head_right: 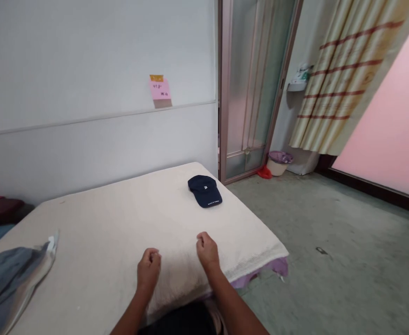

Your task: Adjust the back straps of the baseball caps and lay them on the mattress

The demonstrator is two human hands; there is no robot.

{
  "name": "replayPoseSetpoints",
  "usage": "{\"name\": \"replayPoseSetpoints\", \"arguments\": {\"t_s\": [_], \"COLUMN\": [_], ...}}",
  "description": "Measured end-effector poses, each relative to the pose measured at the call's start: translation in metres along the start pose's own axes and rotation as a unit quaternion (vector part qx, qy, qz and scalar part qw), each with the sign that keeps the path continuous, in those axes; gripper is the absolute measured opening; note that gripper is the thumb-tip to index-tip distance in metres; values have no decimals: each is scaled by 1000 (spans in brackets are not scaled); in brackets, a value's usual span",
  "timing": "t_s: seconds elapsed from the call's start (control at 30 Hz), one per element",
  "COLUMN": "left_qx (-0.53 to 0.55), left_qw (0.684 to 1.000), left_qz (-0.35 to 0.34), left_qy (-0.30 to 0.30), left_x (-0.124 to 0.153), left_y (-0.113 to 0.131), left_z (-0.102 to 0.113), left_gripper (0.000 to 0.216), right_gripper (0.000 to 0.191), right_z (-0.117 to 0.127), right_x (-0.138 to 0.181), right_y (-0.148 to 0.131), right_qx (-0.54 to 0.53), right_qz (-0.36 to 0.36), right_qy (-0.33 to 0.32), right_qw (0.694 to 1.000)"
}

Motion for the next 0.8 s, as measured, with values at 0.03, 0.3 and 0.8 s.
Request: {"name": "replayPoseSetpoints", "arguments": {"t_s": [0.03,0.3,0.8], "left_qx": [3,29,18], "left_qw": [1000,998,998], "left_qz": [-7,-37,38], "left_qy": [-9,-49,-48], "left_x": [0,-1,1], "left_y": [-1,-4,-22], "left_z": [-1,-6,-10], "left_gripper": [13,15,29], "right_gripper": [19,34,33], "right_z": [1,-10,-25], "right_x": [-4,-78,-163], "right_y": [4,39,78], "right_qx": [3,41,70], "right_qz": [-13,-88,-65], "right_qy": [17,140,108], "right_qw": [1000,985,990]}}
Point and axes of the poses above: each hand's wrist, its own x-axis away from the middle knuckle, its own z-axis out of the back of the hand, y = z × x, the point moved 6 cm from there along -x, towards the middle knuckle, and after that the axes turned 4 degrees about y, right-handed, at the moved point
